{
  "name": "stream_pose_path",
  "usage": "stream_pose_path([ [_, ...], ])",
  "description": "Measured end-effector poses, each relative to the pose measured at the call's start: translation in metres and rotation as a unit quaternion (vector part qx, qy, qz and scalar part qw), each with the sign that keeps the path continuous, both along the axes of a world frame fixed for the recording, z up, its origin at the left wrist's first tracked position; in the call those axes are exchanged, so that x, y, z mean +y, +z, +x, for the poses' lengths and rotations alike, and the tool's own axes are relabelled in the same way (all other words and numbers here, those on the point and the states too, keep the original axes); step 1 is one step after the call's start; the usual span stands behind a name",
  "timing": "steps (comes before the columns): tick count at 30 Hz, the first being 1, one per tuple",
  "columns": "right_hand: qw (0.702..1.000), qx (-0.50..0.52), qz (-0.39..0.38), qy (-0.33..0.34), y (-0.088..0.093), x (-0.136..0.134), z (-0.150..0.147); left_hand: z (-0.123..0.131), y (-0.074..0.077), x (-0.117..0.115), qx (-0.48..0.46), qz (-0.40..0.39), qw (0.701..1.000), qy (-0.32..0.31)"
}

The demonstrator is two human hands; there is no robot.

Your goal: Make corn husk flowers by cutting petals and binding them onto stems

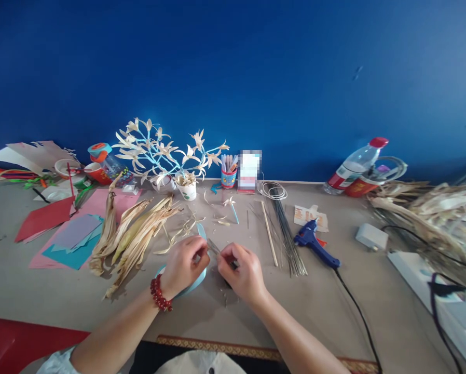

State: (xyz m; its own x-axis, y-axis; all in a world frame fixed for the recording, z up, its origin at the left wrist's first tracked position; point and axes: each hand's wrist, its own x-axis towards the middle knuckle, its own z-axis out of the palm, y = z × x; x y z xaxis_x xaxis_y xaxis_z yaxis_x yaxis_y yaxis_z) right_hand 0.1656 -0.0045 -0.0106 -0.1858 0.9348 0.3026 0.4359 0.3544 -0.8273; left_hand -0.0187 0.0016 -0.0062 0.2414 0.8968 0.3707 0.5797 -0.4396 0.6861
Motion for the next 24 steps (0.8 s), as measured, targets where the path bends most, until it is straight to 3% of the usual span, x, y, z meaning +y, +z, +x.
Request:
stream_pose_path([
  [4, 0.998, 0.055, -0.038, 0.007, -0.003, 0.002, 0.003, -0.001, -0.002, 0.0, -0.004, 0.012, 1.0, 0.006],
  [7, 0.997, 0.043, -0.042, 0.046, -0.006, 0.002, 0.003, 0.004, -0.004, -0.004, 0.011, 0.027, 0.999, -0.032],
  [17, 0.994, 0.021, -0.075, 0.076, -0.006, 0.005, 0.006, 0.008, -0.005, -0.006, 0.043, 0.035, 0.997, -0.051],
  [24, 0.997, -0.035, 0.041, 0.062, -0.006, 0.004, 0.002, 0.009, -0.007, -0.007, 0.066, 0.049, 0.996, -0.035],
])
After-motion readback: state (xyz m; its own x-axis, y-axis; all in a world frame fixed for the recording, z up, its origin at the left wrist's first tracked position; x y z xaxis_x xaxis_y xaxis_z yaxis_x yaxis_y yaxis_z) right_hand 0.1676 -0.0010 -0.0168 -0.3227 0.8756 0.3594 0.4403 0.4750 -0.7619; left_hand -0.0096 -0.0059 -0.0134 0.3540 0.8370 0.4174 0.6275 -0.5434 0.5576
